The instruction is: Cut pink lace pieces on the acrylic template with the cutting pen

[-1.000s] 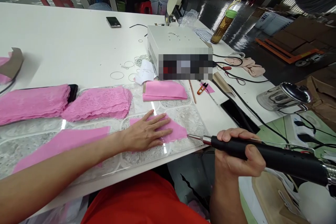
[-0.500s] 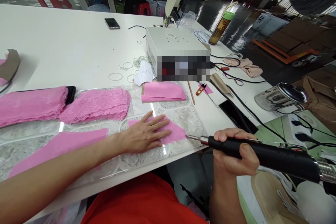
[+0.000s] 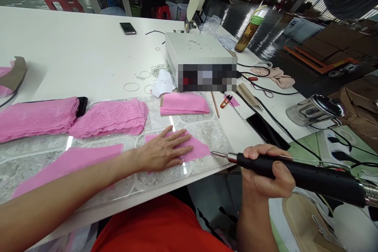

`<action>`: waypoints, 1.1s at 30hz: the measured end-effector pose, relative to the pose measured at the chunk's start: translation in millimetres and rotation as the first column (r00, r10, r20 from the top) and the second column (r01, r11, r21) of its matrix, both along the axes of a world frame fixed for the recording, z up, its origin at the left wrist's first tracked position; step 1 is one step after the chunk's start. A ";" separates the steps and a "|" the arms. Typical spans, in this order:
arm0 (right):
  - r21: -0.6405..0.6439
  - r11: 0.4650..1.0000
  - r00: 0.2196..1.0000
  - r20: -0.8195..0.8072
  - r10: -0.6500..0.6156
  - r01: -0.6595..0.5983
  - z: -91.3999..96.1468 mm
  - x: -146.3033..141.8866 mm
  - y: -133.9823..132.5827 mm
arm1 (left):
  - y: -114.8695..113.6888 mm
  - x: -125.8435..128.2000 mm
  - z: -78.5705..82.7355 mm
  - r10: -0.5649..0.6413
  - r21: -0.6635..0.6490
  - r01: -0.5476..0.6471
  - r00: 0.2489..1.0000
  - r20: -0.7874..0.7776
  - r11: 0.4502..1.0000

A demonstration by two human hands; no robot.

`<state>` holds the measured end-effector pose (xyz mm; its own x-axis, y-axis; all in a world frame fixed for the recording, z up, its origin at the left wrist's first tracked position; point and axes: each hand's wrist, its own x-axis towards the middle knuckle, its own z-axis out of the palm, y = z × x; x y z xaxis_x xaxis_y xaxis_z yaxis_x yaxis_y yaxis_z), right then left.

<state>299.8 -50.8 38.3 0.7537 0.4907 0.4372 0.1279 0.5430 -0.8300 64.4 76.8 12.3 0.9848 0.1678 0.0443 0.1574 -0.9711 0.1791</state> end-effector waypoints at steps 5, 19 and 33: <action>0.024 0.999 0.998 -0.054 -0.027 0.029 5.1 4.6 -3.9 | 0.0 1.5 -0.4 -0.011 0.004 0.011 1.000 0.012 1.000; 0.038 0.966 0.960 -0.108 0.260 -0.257 10.4 -38.6 -1.7 | -3.1 -64.2 23.8 0.064 -0.130 -0.064 0.998 -0.007 0.989; 0.047 0.803 0.801 -0.057 0.595 -0.594 6.7 -108.3 13.5 | -18.8 -86.0 21.1 0.145 -0.157 -0.155 0.987 -0.073 0.975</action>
